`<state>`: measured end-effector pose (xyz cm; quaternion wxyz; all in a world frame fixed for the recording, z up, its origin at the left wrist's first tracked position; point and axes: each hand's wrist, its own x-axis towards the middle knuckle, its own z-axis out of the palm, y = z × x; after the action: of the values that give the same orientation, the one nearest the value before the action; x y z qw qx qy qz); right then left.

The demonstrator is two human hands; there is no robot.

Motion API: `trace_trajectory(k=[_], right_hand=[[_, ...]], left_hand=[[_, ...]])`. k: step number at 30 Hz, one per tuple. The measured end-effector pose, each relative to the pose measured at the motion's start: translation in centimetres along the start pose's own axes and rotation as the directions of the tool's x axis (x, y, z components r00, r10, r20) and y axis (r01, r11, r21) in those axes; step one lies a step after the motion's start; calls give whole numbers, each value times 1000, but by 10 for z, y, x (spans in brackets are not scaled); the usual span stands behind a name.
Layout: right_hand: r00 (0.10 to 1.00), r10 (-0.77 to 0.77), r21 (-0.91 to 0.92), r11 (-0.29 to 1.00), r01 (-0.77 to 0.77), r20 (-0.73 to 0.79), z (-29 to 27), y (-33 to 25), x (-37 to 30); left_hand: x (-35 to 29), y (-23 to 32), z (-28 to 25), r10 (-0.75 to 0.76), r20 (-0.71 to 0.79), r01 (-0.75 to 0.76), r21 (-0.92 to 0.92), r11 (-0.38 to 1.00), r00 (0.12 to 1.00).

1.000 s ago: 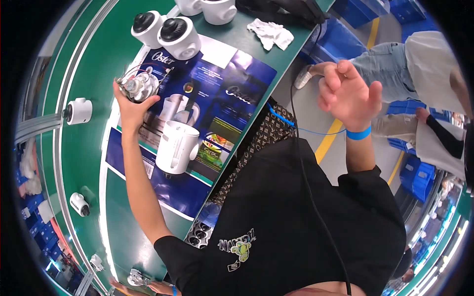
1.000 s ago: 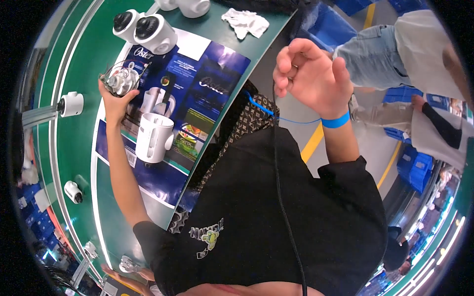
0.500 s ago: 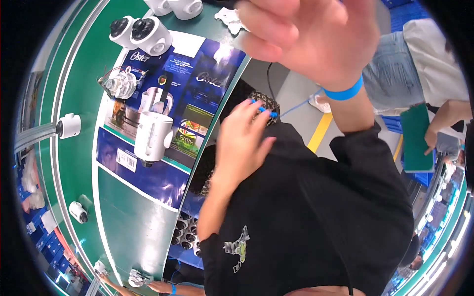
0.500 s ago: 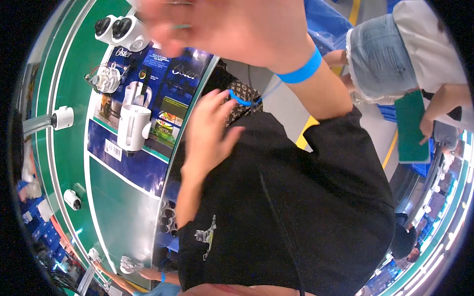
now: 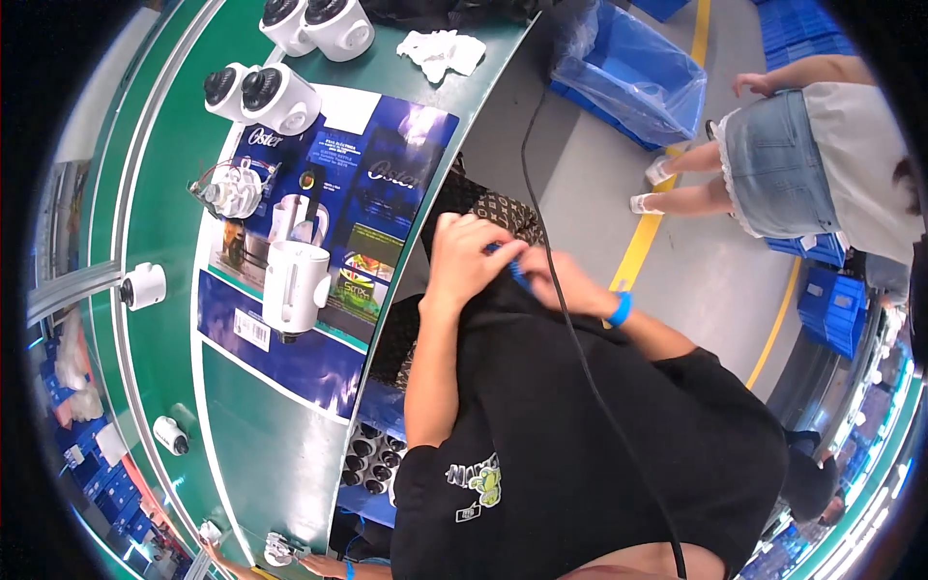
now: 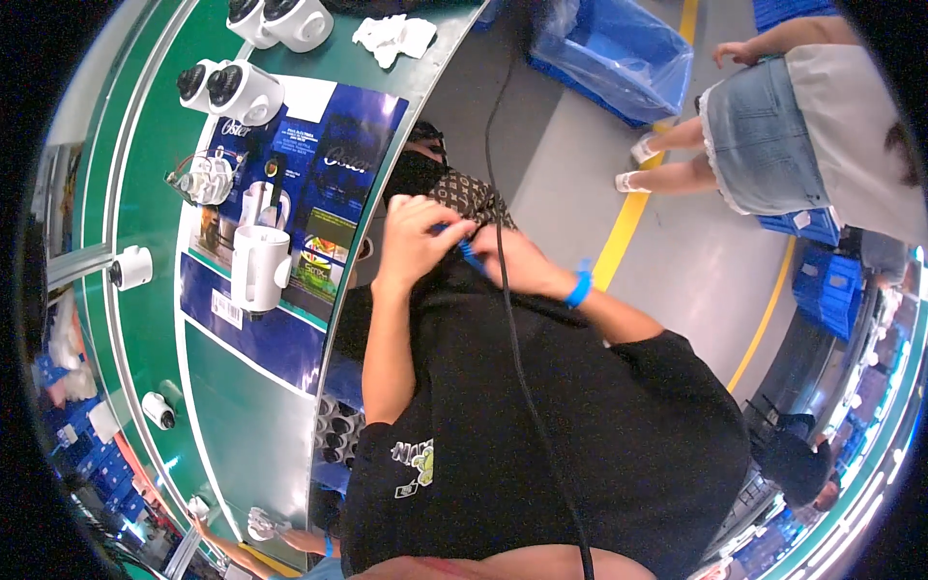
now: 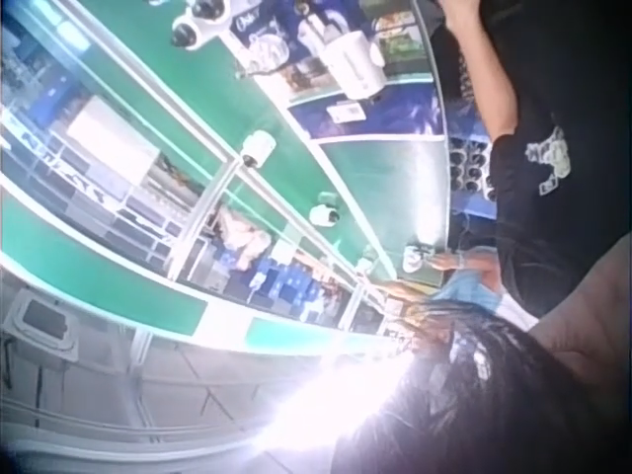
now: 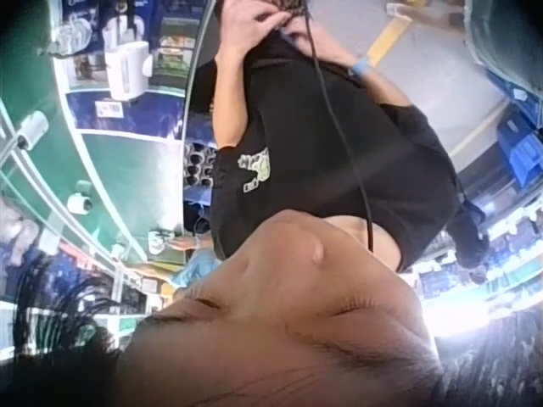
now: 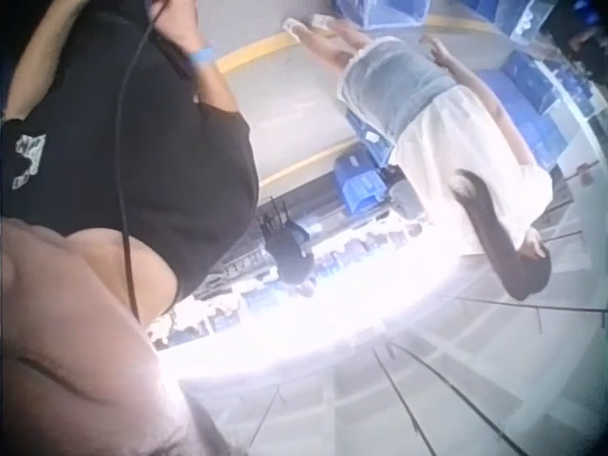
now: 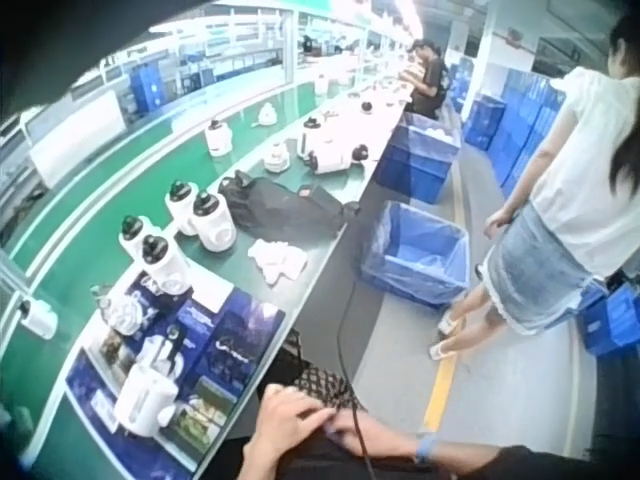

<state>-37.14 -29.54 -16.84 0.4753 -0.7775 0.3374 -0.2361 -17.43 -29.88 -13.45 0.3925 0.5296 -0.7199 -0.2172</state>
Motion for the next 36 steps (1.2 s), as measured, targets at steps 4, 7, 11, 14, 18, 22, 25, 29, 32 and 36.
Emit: trace_trajectory(k=[4,7,11,14,18,22,25,29,32,36], right_hand=[[957,-288,-139,949,284,-9,44,-56,62],[981,-134,-60,988,144,139,44,-81,91],[990,-33,647,760,-63,135,18,-128,112],[989,-147,979,204,13,17,10,-163,146],[976,-108,967,154,203,-188,12,-217,183],[921,-351,985,12,-173,167,24,-232,162],[680,-465,772,11,-636,567,35,-229,121],[-183,-663,392,618,-681,726,50,-208,81],[-406,-740,639,670,-378,536,71,-191,58],[-329,-575,522,818,-242,749,77,-181,66]], left_hand=[[-34,2,-24,-470,-227,377,-354,856,853],[-65,21,-35,-449,-505,431,-160,888,737],[-119,29,-36,-527,-549,562,-122,818,648],[-110,44,-39,-329,-581,474,114,873,745],[-59,77,-45,-11,-646,-2,-20,1000,763],[-54,81,-70,-398,-60,145,-872,467,915],[-59,62,-68,-160,60,139,-828,544,985],[-50,77,-114,90,391,193,-627,755,916],[-66,60,-103,17,585,532,-750,392,811],[-68,65,-102,-14,306,236,-704,670,952]])
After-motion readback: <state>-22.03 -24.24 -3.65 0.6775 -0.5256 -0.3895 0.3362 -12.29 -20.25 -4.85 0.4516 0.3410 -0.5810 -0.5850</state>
